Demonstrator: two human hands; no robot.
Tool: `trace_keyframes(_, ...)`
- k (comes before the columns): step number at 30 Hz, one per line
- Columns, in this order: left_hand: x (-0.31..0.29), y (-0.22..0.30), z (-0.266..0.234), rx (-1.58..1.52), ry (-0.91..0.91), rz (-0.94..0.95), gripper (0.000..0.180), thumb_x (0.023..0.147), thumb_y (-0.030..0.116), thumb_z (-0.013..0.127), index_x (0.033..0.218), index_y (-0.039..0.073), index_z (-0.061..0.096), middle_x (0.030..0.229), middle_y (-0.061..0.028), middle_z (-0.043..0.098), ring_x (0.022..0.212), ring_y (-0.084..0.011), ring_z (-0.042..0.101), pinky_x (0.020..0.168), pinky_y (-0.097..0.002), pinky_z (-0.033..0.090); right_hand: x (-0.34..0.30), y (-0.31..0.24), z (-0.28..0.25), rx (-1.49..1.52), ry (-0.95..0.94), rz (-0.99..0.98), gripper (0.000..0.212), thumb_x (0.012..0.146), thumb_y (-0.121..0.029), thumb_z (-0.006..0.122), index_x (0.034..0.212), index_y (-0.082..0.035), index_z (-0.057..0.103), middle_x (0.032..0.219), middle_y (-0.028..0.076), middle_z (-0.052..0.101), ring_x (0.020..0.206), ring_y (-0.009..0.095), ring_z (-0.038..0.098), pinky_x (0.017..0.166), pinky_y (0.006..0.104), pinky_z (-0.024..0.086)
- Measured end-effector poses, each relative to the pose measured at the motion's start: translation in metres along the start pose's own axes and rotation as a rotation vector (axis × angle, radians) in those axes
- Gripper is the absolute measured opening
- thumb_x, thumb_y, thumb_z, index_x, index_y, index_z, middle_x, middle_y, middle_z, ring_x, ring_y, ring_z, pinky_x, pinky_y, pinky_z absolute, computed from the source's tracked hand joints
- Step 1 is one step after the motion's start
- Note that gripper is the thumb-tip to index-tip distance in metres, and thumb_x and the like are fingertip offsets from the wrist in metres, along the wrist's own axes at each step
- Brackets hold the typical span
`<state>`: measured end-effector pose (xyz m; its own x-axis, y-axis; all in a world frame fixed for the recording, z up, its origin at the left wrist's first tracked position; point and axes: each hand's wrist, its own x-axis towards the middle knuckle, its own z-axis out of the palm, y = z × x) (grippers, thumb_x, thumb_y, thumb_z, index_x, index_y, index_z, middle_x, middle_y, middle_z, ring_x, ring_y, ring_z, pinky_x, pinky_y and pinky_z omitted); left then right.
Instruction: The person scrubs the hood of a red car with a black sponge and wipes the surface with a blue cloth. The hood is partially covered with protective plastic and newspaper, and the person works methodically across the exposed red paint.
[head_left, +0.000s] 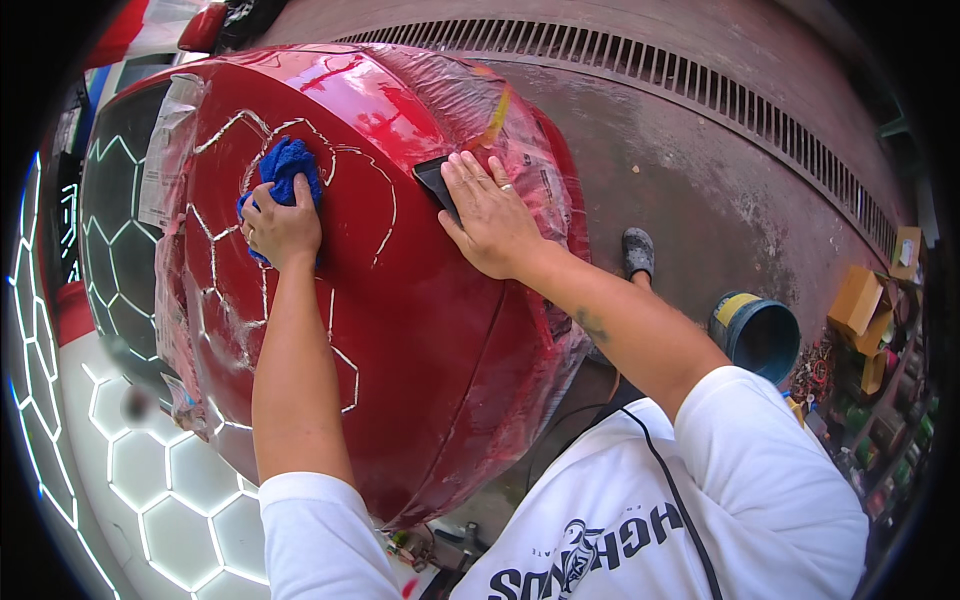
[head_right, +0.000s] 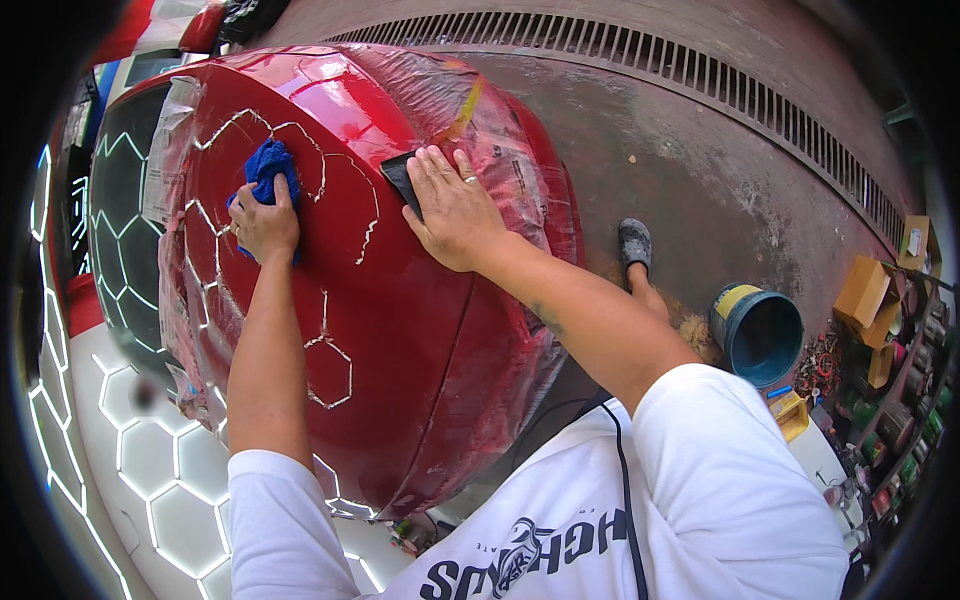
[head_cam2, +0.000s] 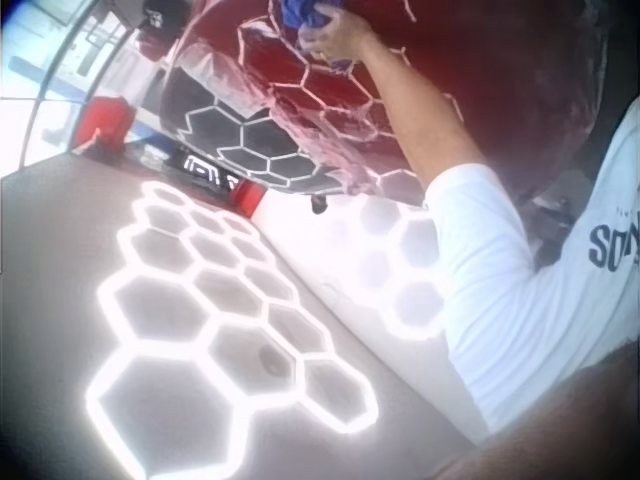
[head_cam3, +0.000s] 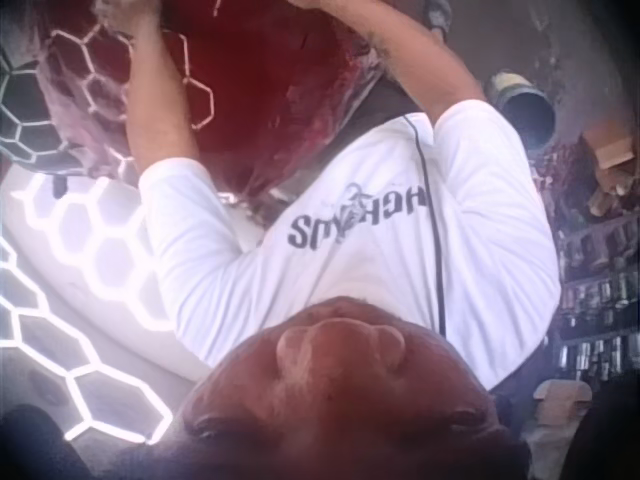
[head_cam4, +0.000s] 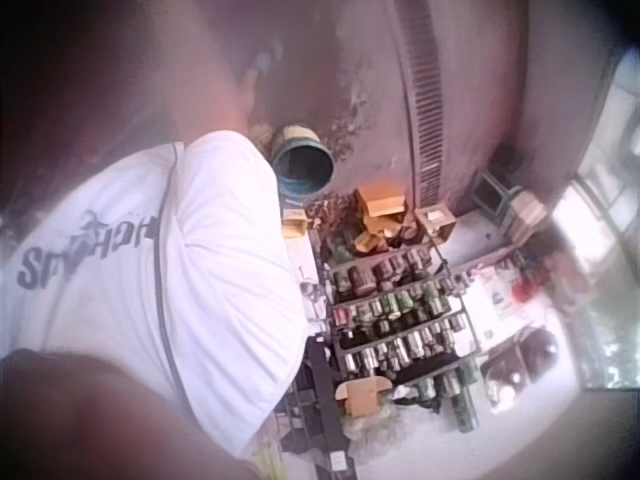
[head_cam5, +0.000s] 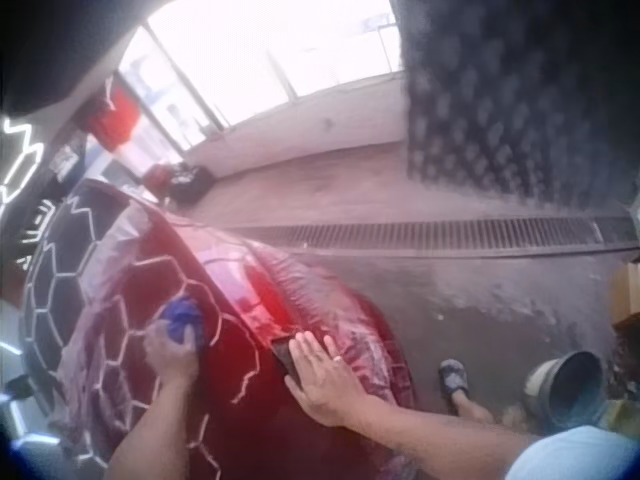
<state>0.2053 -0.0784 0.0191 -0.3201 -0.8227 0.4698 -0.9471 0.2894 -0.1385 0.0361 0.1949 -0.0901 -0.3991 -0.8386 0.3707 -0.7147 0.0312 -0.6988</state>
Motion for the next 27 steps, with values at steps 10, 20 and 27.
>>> trace_keyframes(10, 0.047, 0.001, 0.014, -0.036, 0.025, -0.001, 0.067, 0.097, 0.068, 0.071, 0.139, 0.017, 0.061, 0.151, -0.0181, 0.057, 0.136, -0.0491, 0.057, 0.116, -0.0612, 0.045, 0.044, 0.007, -0.004, -0.087, -0.141, -0.127, 0.072, 0.111, -0.037, 0.06, 0.162, 0.012, 0.045, 0.17, 0.035, 0.044, 0.164, 0.047, 0.036, 0.137, 0.0576, 0.023)
trace_keyframes(20, 0.075, 0.006, 0.023, -0.011, 0.052, -0.008, 0.064, 0.097, 0.065, 0.073, 0.137, 0.017, 0.061, 0.149, -0.0157, 0.057, 0.137, -0.0478, 0.057, 0.113, -0.0615, 0.047, 0.148, 0.026, 0.005, -0.056, -0.235, -0.192, 0.072, 0.111, -0.038, 0.059, 0.161, 0.012, 0.045, 0.17, 0.036, 0.043, 0.163, 0.047, 0.037, 0.135, 0.0583, 0.026)
trace_keyframes(27, 0.079, 0.019, 0.025, -0.034, 0.082, 0.009, 0.065, 0.096, 0.064, 0.074, 0.139, 0.017, 0.06, 0.149, -0.0146, 0.055, 0.138, -0.0465, 0.055, 0.115, -0.0611, 0.045, 0.194, 0.031, 0.018, -0.134, -0.178, -0.218, 0.072, 0.111, -0.037, 0.059, 0.161, 0.013, 0.045, 0.168, 0.036, 0.045, 0.161, 0.049, 0.04, 0.135, 0.0602, 0.026)
